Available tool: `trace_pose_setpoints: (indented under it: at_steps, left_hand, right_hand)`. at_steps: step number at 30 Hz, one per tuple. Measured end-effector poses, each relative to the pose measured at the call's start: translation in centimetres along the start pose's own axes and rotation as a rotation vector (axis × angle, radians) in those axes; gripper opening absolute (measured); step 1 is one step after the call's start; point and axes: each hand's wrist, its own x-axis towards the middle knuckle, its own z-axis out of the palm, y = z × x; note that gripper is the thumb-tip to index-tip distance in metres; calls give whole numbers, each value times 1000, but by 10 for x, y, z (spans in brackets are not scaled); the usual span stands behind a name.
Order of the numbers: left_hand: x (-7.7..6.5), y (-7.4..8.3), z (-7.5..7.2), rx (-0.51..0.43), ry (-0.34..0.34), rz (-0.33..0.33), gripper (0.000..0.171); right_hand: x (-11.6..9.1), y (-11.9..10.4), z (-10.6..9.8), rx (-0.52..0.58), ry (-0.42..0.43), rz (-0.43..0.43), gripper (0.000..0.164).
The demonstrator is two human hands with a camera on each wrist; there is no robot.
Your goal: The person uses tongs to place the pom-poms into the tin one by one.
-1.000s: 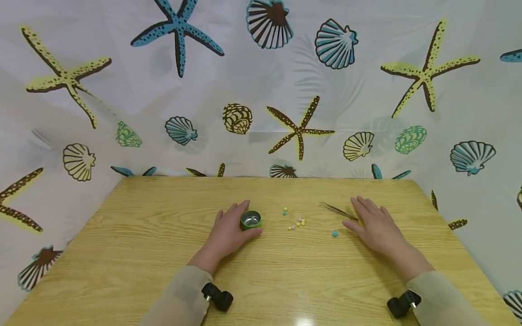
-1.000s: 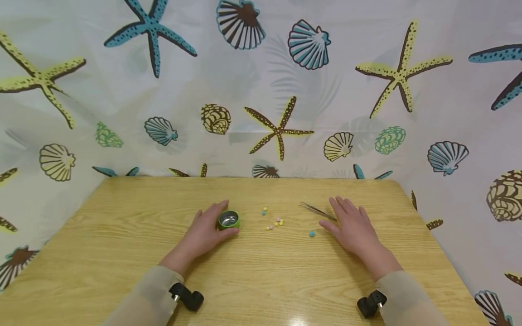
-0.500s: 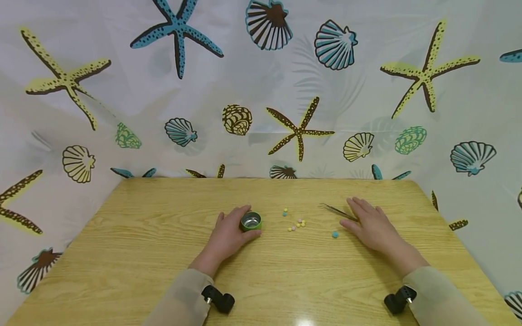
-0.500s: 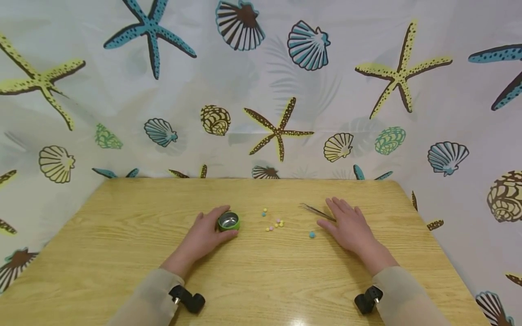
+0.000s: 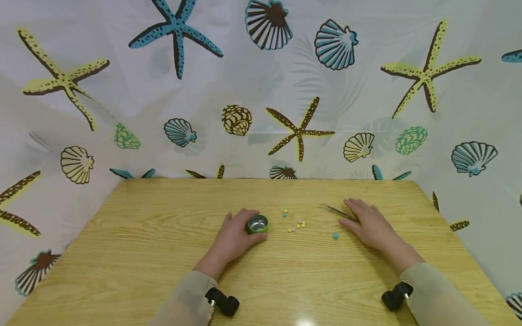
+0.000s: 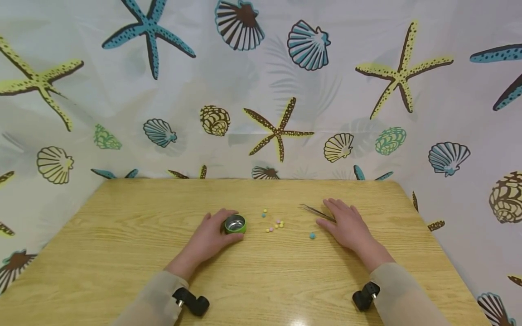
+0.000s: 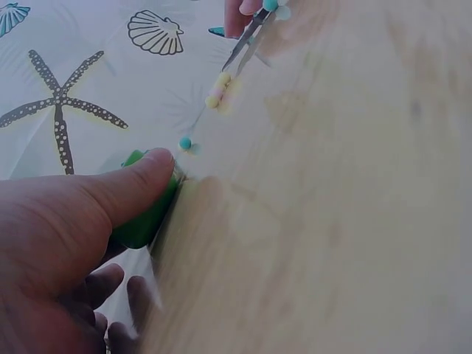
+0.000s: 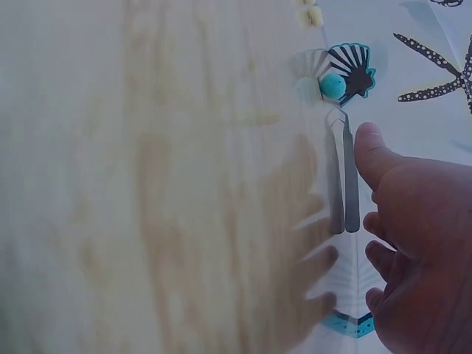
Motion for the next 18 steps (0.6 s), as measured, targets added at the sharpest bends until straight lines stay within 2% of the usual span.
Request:
trace_pose_setpoints:
  at_steps: [18]
  left_hand:
    - [0, 3, 6, 15, 3, 12, 66]
  right_hand:
    - [11, 6, 6, 105, 6, 0, 65]
